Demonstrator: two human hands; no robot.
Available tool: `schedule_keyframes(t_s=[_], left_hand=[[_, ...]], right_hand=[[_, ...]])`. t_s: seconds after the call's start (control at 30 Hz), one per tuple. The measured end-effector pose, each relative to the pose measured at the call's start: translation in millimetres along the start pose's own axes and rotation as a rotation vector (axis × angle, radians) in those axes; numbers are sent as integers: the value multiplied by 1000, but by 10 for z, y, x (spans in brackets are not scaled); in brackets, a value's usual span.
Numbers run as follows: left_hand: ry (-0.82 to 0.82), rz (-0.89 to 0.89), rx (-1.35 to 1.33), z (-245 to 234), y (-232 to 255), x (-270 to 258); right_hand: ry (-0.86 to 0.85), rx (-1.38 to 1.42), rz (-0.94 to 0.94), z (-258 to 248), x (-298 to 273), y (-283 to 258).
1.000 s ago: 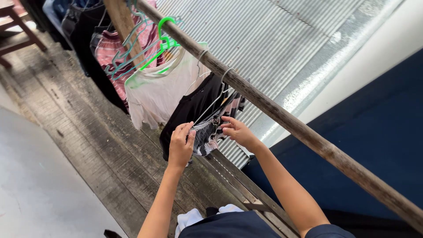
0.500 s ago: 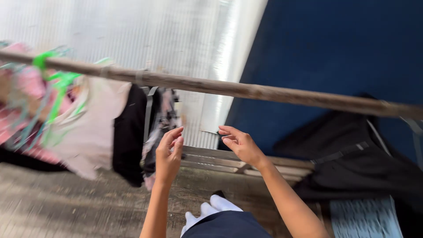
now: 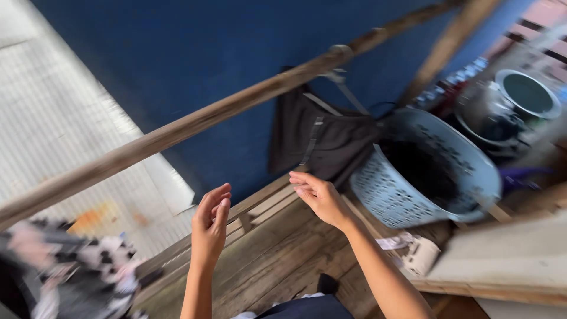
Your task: Hang clothes on a bamboo rod for drying.
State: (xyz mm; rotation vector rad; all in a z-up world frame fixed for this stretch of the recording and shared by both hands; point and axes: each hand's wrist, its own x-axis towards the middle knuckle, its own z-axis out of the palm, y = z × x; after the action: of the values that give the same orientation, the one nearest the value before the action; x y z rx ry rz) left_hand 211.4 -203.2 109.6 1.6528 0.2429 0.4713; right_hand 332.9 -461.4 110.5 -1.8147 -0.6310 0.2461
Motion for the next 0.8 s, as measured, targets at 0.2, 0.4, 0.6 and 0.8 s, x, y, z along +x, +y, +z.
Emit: schedule_keyframes(t_s=[0.2,0.4,0.6,0.8], left_hand=[[-198,9,-108,1490,-27,285],[-384,27,-196,2975,-136,450],[-565,-96,-191,3979,-194,572],[-661,-62,-88,4614,-182,868]], right_hand=[[156,-76,100,-1306,-368,380],[290,-175,152,-2526,-663,781],[437,-146,311,-3427,-971,1411],[591,-90,399,-3956,-1086,1758]])
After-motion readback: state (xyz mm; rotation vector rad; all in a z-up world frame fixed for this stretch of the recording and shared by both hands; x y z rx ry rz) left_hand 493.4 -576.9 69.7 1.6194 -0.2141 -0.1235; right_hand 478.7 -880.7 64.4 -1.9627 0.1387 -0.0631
